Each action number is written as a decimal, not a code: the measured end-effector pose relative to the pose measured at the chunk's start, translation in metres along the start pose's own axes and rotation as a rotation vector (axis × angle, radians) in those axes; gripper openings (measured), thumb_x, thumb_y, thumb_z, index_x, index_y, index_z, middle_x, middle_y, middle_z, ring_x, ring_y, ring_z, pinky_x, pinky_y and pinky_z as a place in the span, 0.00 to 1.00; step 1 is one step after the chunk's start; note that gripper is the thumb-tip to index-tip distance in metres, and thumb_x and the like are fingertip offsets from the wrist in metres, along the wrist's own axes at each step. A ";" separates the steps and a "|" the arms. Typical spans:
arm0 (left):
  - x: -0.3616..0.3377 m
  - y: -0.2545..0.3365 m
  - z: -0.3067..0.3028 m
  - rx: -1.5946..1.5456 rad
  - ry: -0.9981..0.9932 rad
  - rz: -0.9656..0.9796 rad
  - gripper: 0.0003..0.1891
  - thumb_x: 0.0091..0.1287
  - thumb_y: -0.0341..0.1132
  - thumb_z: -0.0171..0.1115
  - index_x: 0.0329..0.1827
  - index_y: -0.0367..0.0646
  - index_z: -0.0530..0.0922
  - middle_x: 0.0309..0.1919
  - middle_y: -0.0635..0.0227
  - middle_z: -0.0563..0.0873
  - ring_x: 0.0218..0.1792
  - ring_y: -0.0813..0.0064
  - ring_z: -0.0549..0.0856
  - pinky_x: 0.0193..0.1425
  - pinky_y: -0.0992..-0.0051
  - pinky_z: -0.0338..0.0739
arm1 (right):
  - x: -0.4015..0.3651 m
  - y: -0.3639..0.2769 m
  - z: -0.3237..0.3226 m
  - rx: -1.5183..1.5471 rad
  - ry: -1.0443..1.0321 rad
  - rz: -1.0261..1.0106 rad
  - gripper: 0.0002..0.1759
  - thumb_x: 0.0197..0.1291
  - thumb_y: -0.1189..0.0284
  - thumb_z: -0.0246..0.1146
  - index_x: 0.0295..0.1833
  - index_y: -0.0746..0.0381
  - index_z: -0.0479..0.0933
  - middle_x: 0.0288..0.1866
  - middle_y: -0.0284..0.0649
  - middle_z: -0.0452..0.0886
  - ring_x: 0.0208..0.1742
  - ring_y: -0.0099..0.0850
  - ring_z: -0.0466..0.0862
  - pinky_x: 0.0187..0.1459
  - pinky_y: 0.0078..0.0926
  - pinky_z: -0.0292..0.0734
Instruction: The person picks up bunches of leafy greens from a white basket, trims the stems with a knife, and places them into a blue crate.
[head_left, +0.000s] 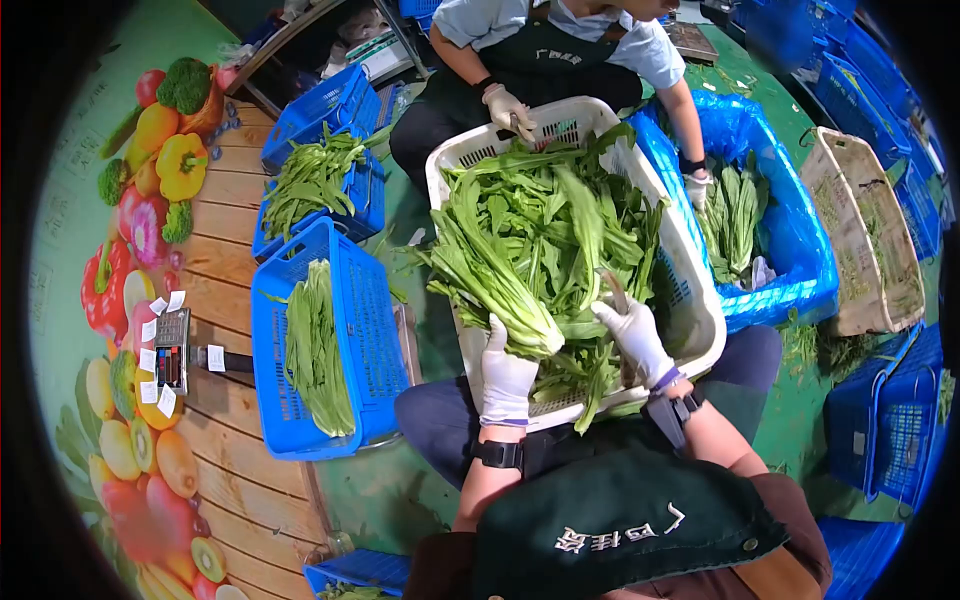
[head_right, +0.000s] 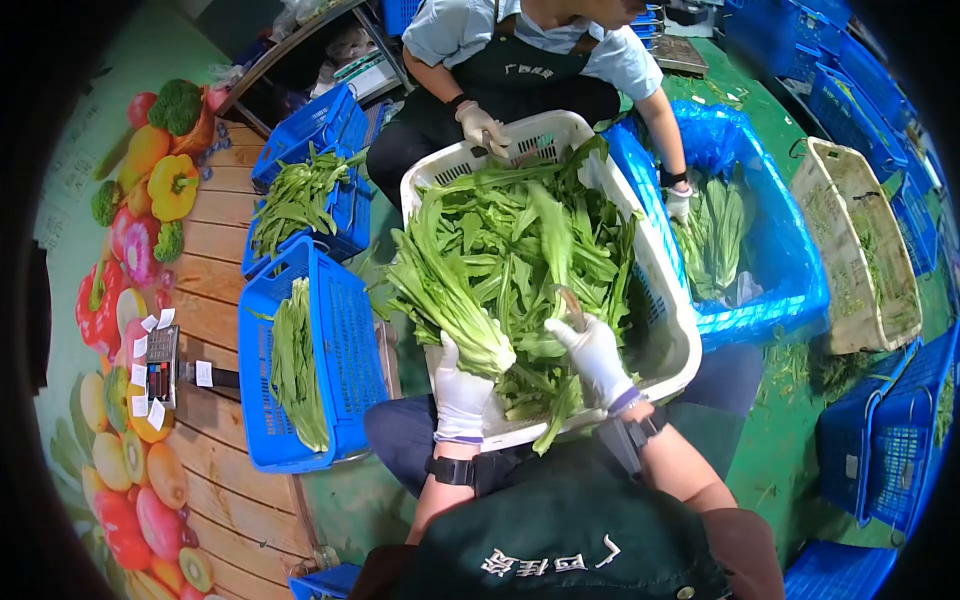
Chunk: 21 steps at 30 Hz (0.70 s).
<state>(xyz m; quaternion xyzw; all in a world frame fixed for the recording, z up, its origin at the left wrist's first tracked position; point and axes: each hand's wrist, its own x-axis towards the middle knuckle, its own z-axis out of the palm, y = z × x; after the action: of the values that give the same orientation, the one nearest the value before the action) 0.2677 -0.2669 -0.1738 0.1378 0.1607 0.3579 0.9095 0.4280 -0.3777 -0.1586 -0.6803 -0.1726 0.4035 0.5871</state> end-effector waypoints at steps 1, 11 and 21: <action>-0.002 -0.001 0.000 0.114 -0.030 0.026 0.36 0.65 0.51 0.61 0.71 0.43 0.61 0.67 0.58 0.70 0.65 0.55 0.70 0.68 0.50 0.65 | -0.007 -0.002 0.005 0.101 -0.087 -0.017 0.25 0.60 0.63 0.68 0.57 0.69 0.76 0.33 0.33 0.81 0.30 0.18 0.77 0.32 0.18 0.73; -0.007 -0.020 0.001 0.196 0.075 -0.035 0.24 0.69 0.46 0.59 0.60 0.38 0.71 0.53 0.64 0.79 0.52 0.70 0.79 0.56 0.67 0.75 | -0.025 0.005 0.041 -0.557 0.151 -0.831 0.18 0.43 0.70 0.76 0.37 0.64 0.76 0.29 0.47 0.76 0.31 0.45 0.80 0.34 0.33 0.76; 0.001 -0.025 0.005 -0.146 0.212 -0.043 0.25 0.70 0.39 0.58 0.65 0.34 0.67 0.61 0.52 0.75 0.61 0.52 0.74 0.68 0.54 0.68 | -0.025 -0.003 0.025 0.419 0.090 0.108 0.09 0.59 0.70 0.65 0.36 0.64 0.75 0.21 0.32 0.76 0.18 0.19 0.72 0.21 0.18 0.67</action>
<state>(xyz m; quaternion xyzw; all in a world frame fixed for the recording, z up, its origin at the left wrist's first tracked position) 0.2853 -0.2842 -0.1789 0.0292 0.2326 0.3614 0.9024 0.3945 -0.3777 -0.1467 -0.5690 -0.0219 0.4307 0.7002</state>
